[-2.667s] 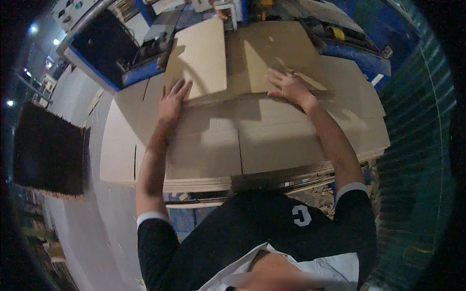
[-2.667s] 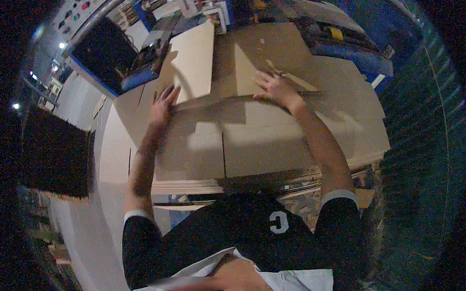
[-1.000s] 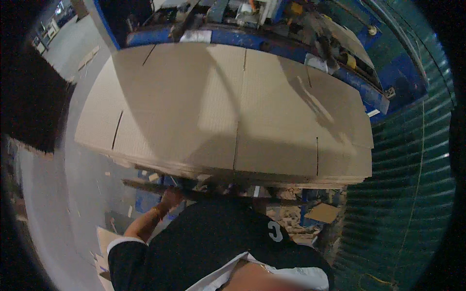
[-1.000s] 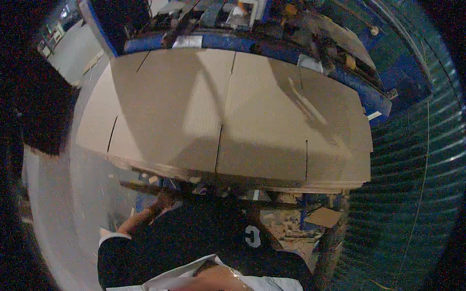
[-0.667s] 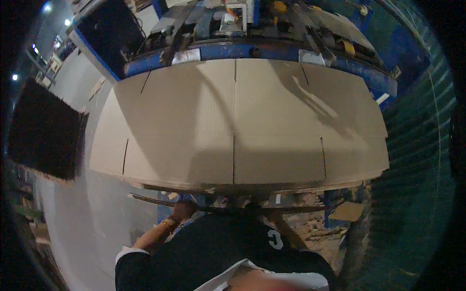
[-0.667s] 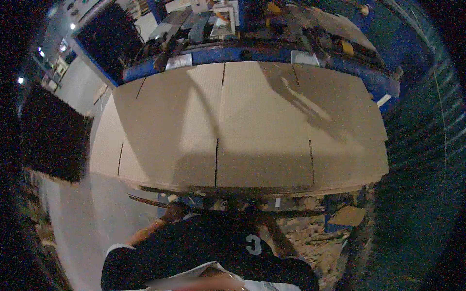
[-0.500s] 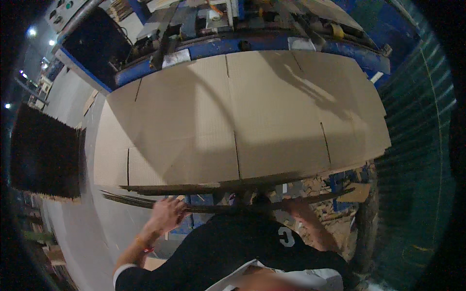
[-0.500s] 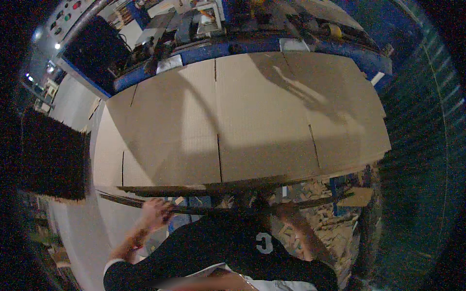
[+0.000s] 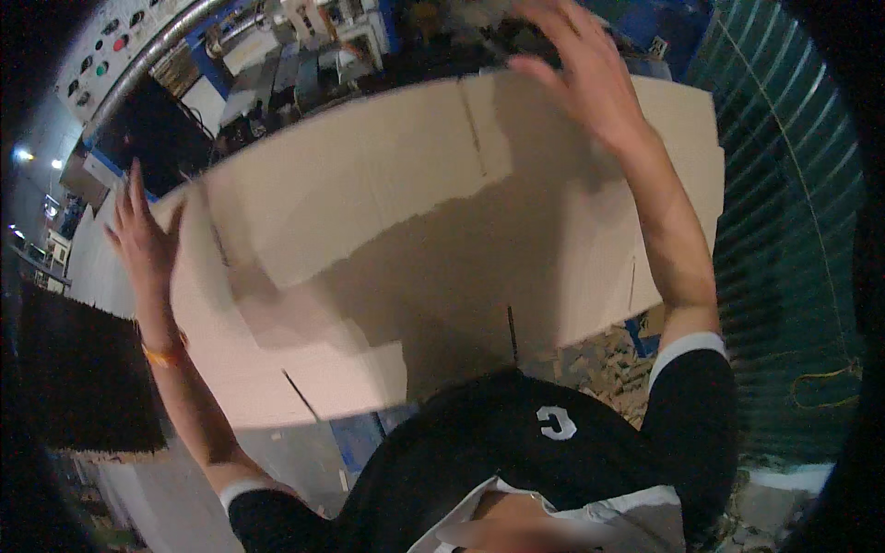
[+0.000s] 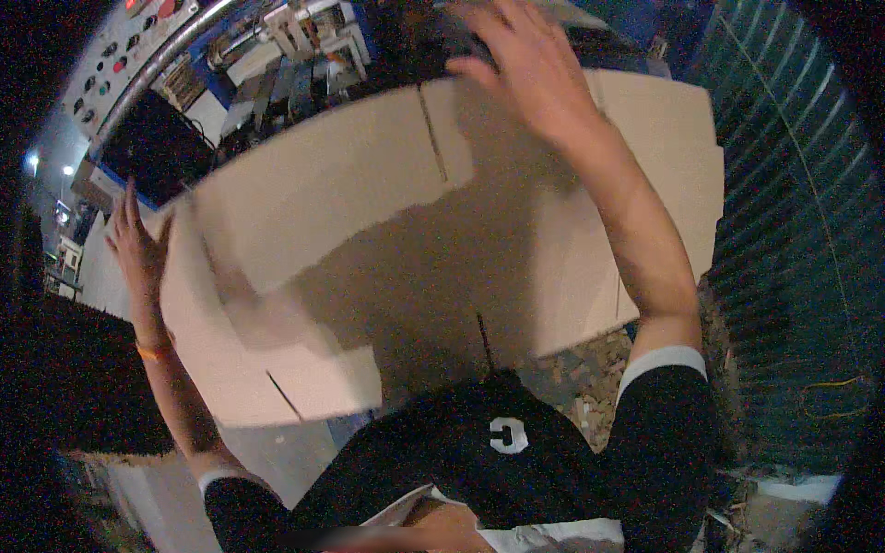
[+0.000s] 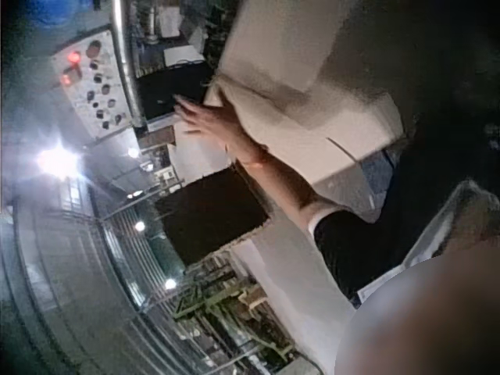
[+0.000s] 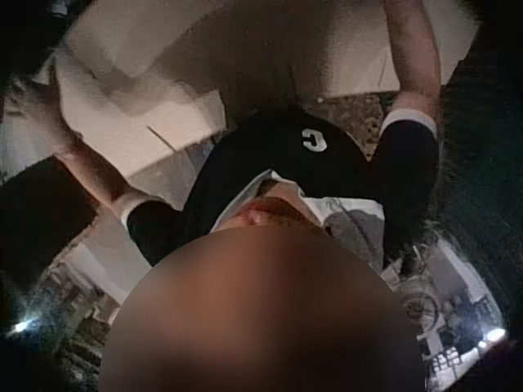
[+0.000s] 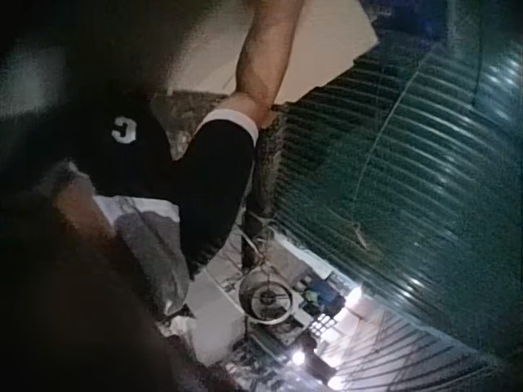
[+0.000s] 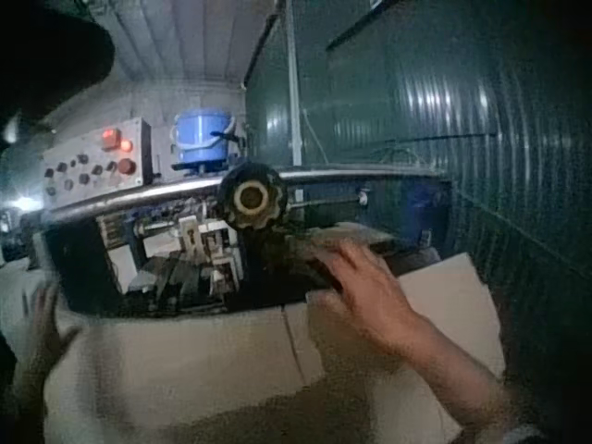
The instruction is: The person repeatedly picks up flat cardboard sheets from a stack and places them onto a conveyor belt. The hands lift each sheet and set it down in front of the camera, continuing the cycle throughout the clip.
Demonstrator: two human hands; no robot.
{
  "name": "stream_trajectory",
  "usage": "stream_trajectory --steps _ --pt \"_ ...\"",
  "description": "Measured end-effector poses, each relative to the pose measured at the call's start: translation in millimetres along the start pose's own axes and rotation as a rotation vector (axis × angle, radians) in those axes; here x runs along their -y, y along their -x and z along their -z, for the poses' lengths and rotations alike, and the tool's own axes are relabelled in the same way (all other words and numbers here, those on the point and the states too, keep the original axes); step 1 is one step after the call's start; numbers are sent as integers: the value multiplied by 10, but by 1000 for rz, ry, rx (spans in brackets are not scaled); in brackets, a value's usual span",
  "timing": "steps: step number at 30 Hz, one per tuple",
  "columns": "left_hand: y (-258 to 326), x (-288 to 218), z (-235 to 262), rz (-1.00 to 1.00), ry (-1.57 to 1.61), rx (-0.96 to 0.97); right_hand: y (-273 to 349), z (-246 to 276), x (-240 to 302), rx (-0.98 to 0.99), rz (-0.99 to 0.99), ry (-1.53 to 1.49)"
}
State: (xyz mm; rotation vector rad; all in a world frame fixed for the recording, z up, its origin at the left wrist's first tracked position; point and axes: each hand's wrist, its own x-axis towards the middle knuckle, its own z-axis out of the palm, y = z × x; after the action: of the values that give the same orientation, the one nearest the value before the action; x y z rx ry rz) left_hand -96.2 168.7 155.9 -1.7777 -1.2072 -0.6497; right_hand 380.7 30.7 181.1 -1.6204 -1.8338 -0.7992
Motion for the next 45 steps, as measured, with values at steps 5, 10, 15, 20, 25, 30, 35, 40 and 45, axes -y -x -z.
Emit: stream_trajectory --steps 5,10,15,20,25,30,35,40,45 --pt "1594 -77 519 214 -14 172 1613 625 -463 -93 -431 226" --pt "3283 -357 803 1299 -77 157 3869 344 -775 -596 -1363 -74" --pt "3622 -329 461 1624 1282 46 4223 -289 -901 -889 -1597 -960" --pt "3206 -406 -31 1688 914 -174 3241 -662 -961 -545 -1301 -574" --pt "2862 -500 -605 1520 -135 208 2796 -1373 -1027 -328 -1405 156" --pt "2874 -383 -606 1604 -35 367 2697 -1144 -968 -452 -1306 -409" --pt "2799 -318 -410 1482 -13 563 2255 -785 -907 -877 -1229 -794" --pt "2600 -406 -173 1465 243 134 1787 -517 -1455 -961 -939 -959" --pt "2541 -84 -244 1416 652 -282 1451 -73 -1735 -666 -999 -934"
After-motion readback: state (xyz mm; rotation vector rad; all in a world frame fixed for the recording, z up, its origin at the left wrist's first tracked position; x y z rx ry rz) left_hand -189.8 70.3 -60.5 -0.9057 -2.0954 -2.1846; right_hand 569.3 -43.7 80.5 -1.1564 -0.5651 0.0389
